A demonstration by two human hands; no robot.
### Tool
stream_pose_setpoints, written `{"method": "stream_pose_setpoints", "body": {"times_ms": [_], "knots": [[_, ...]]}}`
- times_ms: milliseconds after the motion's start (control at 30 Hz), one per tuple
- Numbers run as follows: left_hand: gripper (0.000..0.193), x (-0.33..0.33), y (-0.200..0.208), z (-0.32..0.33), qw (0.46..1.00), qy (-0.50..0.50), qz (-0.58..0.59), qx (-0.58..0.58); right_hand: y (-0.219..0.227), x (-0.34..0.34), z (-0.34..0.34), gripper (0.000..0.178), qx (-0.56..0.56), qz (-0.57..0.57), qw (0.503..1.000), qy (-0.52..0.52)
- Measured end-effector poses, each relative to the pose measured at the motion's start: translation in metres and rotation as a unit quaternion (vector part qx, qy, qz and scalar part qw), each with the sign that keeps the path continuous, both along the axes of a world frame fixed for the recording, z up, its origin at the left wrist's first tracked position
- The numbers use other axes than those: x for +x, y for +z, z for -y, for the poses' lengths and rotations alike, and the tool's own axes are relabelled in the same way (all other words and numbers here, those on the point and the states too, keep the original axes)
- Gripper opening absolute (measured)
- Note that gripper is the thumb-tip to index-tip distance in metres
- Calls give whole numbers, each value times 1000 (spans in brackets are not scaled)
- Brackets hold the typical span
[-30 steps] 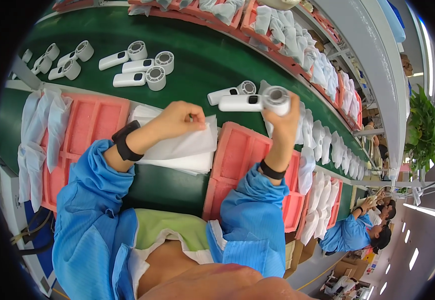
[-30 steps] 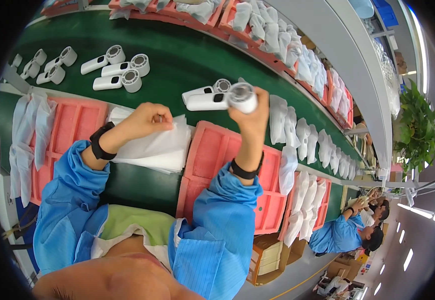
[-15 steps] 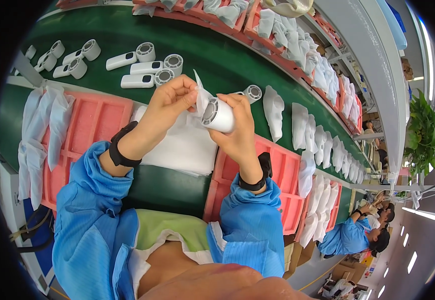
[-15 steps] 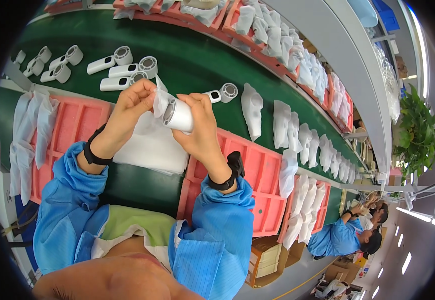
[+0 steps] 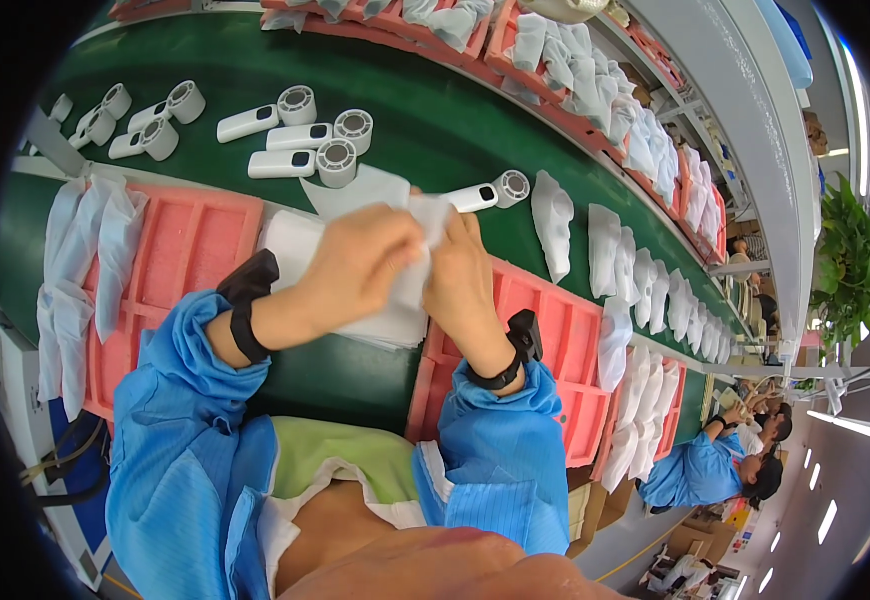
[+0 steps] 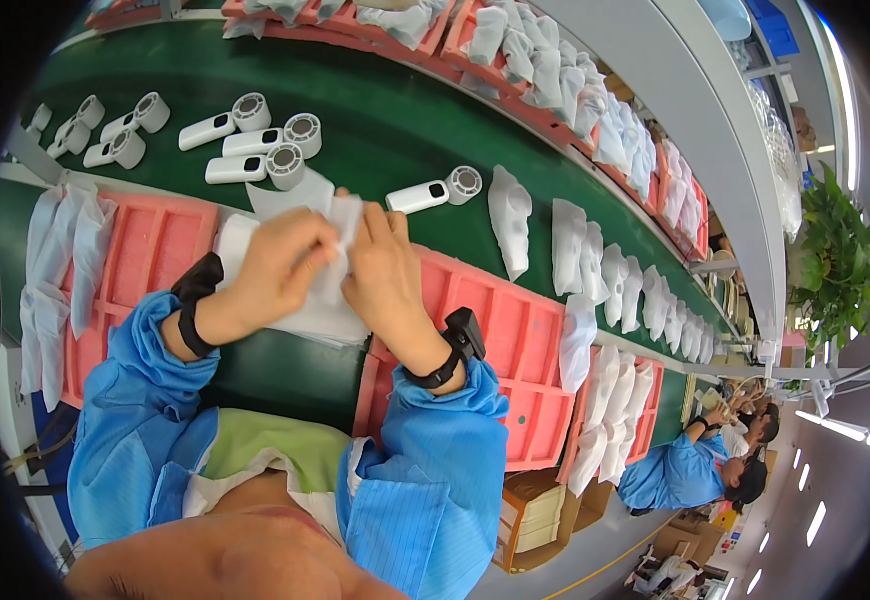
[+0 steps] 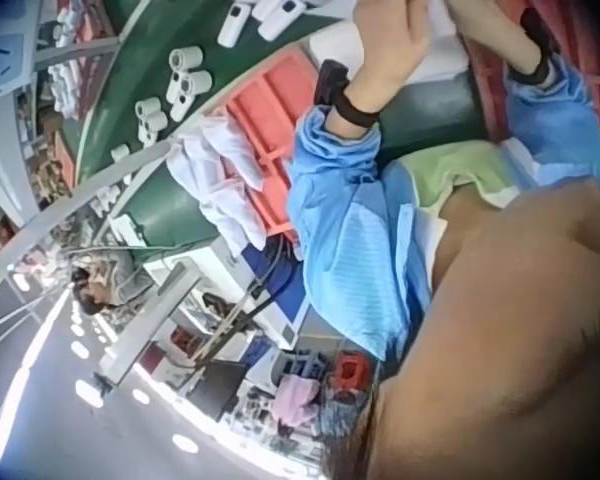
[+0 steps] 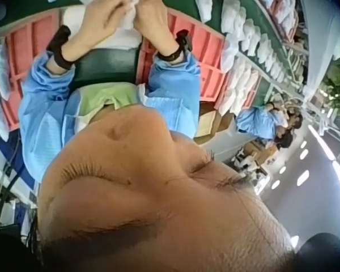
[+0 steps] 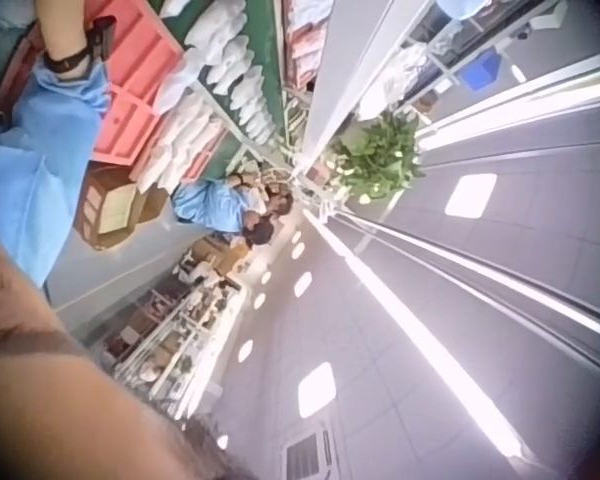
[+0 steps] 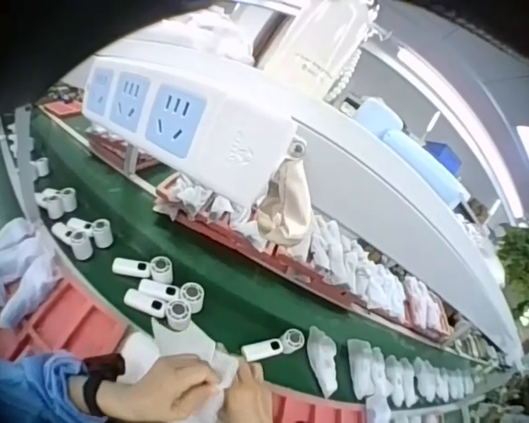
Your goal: The person wraps handheld fans in white sheets by hand and places the wrapped fans into a pink tray, repeating the process for several units.
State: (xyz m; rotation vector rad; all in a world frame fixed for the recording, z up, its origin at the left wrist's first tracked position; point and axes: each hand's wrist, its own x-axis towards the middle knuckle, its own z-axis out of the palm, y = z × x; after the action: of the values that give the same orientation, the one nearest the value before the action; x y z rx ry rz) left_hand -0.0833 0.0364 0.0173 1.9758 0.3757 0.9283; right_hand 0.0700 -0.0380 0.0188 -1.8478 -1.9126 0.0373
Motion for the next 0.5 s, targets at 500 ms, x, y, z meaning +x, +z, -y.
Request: {"method": "stream_pose_setpoints", "body": {"times_ms": [500], "knots": [[20, 5, -11, -23, 992, 54, -102, 55, 12, 38, -5, 73, 154, -55, 985, -52]]}}
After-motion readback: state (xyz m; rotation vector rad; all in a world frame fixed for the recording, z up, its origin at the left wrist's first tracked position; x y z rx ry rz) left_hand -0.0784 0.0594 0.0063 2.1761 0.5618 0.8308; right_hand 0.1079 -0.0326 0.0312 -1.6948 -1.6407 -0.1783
